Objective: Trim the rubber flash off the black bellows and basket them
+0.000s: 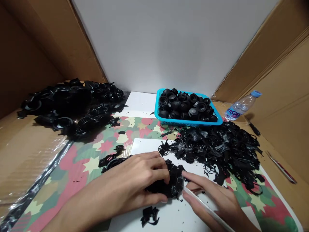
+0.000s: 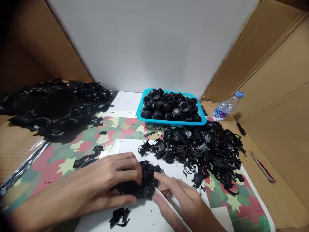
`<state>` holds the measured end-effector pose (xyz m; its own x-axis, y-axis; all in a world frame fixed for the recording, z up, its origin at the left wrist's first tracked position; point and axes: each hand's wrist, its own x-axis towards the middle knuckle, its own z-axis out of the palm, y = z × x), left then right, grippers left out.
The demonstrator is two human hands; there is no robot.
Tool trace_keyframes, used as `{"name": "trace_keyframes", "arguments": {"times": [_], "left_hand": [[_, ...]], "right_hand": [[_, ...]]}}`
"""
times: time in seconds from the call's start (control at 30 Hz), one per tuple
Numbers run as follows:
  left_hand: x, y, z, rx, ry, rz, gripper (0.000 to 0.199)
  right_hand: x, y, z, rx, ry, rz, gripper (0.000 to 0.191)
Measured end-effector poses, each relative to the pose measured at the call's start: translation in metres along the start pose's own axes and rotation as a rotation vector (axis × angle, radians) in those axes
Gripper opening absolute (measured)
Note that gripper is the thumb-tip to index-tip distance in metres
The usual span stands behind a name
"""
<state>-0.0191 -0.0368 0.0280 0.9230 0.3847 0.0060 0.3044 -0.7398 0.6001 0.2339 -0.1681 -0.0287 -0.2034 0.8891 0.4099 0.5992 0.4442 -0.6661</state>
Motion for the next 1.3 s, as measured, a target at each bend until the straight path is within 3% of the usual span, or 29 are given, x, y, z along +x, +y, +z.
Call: {"name": "trace_keyframes", "arguments": {"times": [0.1, 0.17, 0.33, 0.5, 0.73, 1.0, 1.17, 1.3], "left_hand": [[0.0, 0.002, 0.0, 0.006, 0.016, -0.024, 0.017], [0.0, 0.003, 0.0, -0.005, 0.027, -0.019, 0.016], [-0.007, -0.001, 0.0, -0.052, 0.033, -0.002, 0.01], [-0.012, -0.004, -0.002, -0.069, 0.002, 0.006, 0.011], [-0.013, -0.003, -0.001, -0.074, -0.022, -0.023, 0.012], [-0.009, 0.002, -0.001, -0.051, -0.03, -0.012, 0.016], [-0.006, 0.004, 0.015, 0.075, 0.005, 0.039, 0.013], [-0.001, -0.002, 0.035, 0.211, 0.137, 0.145, 0.014]], "right_hand": [[0.003, -0.008, 0.007, 0.012, 0.096, 0.118, 0.013], [0.009, -0.012, 0.008, 0.005, 0.053, 0.117, 0.007], [0.017, -0.015, 0.006, 0.049, -0.003, 0.044, 0.01], [0.013, -0.017, 0.008, 0.069, -0.005, 0.077, 0.006], [0.024, -0.017, 0.002, -0.018, -0.034, -0.052, 0.012], [0.033, -0.019, -0.006, -0.139, -0.203, -0.05, 0.02], [0.035, -0.016, -0.006, -0.13, -0.198, -0.014, 0.021], [0.041, -0.021, -0.007, -0.197, -0.202, -0.007, 0.028]]}}
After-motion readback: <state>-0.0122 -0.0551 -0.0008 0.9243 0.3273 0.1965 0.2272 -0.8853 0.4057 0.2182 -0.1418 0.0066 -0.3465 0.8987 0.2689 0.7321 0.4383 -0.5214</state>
